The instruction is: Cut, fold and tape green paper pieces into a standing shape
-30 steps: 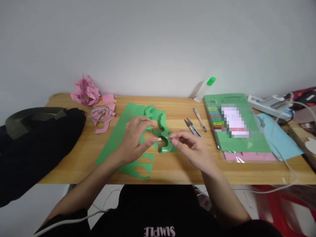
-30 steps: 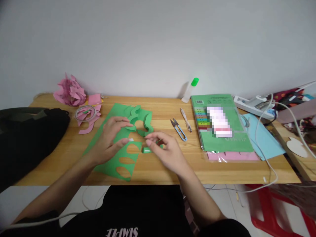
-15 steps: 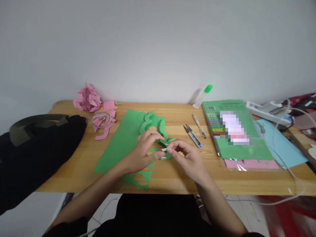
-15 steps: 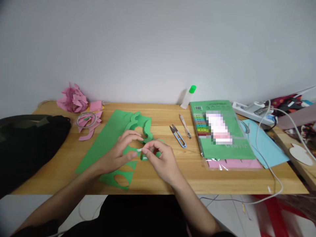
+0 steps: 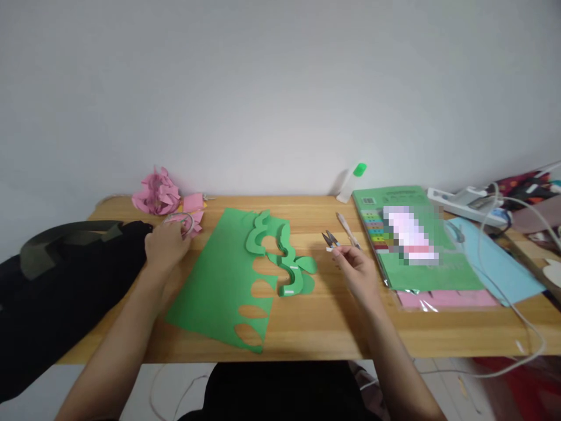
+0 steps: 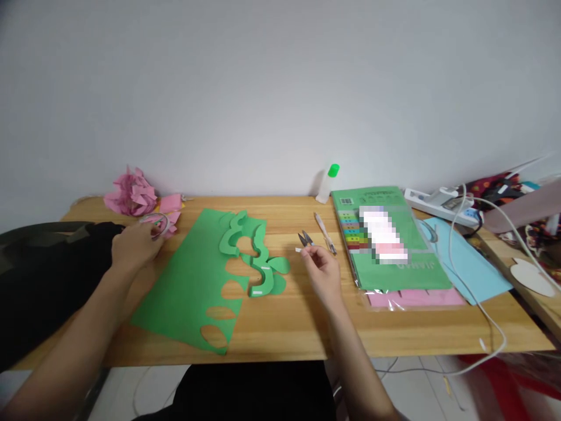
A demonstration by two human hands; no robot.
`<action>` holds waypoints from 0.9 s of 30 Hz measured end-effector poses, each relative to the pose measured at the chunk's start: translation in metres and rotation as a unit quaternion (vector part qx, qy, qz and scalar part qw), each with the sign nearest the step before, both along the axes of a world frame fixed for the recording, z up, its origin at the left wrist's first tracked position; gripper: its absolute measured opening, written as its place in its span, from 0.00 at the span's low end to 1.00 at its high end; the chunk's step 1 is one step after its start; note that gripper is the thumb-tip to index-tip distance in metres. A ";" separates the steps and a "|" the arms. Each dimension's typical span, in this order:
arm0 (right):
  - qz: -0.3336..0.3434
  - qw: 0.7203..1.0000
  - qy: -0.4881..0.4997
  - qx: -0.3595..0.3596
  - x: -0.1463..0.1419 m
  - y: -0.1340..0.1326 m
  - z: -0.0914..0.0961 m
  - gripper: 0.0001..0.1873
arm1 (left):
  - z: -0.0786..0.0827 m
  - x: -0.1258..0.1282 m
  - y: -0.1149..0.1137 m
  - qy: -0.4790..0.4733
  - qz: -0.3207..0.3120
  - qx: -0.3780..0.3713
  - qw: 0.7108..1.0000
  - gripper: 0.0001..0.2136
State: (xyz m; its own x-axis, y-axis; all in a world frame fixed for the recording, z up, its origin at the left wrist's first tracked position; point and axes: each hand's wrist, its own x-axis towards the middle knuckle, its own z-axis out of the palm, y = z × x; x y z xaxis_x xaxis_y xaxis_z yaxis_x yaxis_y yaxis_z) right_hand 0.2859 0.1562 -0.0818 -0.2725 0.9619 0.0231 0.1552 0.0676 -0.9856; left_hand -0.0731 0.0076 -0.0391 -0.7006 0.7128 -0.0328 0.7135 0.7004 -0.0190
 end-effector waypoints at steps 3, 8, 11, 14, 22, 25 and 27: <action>-0.017 1.000 -0.010 0.003 -0.001 0.003 -0.007 0.22 | 0.000 -0.002 -0.002 -0.008 -0.007 -0.007 1.000 0.17; -0.019 0.999 -0.033 -0.002 0.001 0.006 -0.019 0.22 | 0.006 -0.005 -0.007 0.003 -0.026 -0.007 1.000 0.18; -0.015 0.999 -0.040 0.013 0.002 0.006 -0.025 0.23 | 0.013 -0.003 -0.006 0.010 -0.015 0.018 1.000 0.19; -0.016 0.998 -0.049 0.019 0.002 0.005 -0.027 0.23 | 0.019 0.003 0.001 -0.006 -0.001 0.025 1.000 0.19; -0.019 0.999 -0.044 0.022 0.001 0.003 -0.025 0.21 | 0.021 0.011 0.012 0.108 -0.128 -0.076 0.983 0.17; -0.017 0.999 -0.044 0.026 0.001 0.004 -0.026 0.19 | 0.022 0.007 0.014 0.101 -0.165 -0.113 0.975 0.21; -0.013 0.999 -0.043 0.025 0.001 0.003 -0.027 0.19 | 0.023 0.003 0.016 0.061 -0.171 -0.107 0.978 0.21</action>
State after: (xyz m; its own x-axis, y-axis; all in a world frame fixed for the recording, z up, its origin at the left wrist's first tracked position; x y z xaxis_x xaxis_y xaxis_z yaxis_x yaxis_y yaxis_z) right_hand 0.2868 0.1596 -0.1083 -0.2506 0.9669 0.0483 0.2414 0.1108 -0.9641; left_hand -0.0703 0.0238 -0.0163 -0.4307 0.8920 -0.1372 0.8884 0.3922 -0.2386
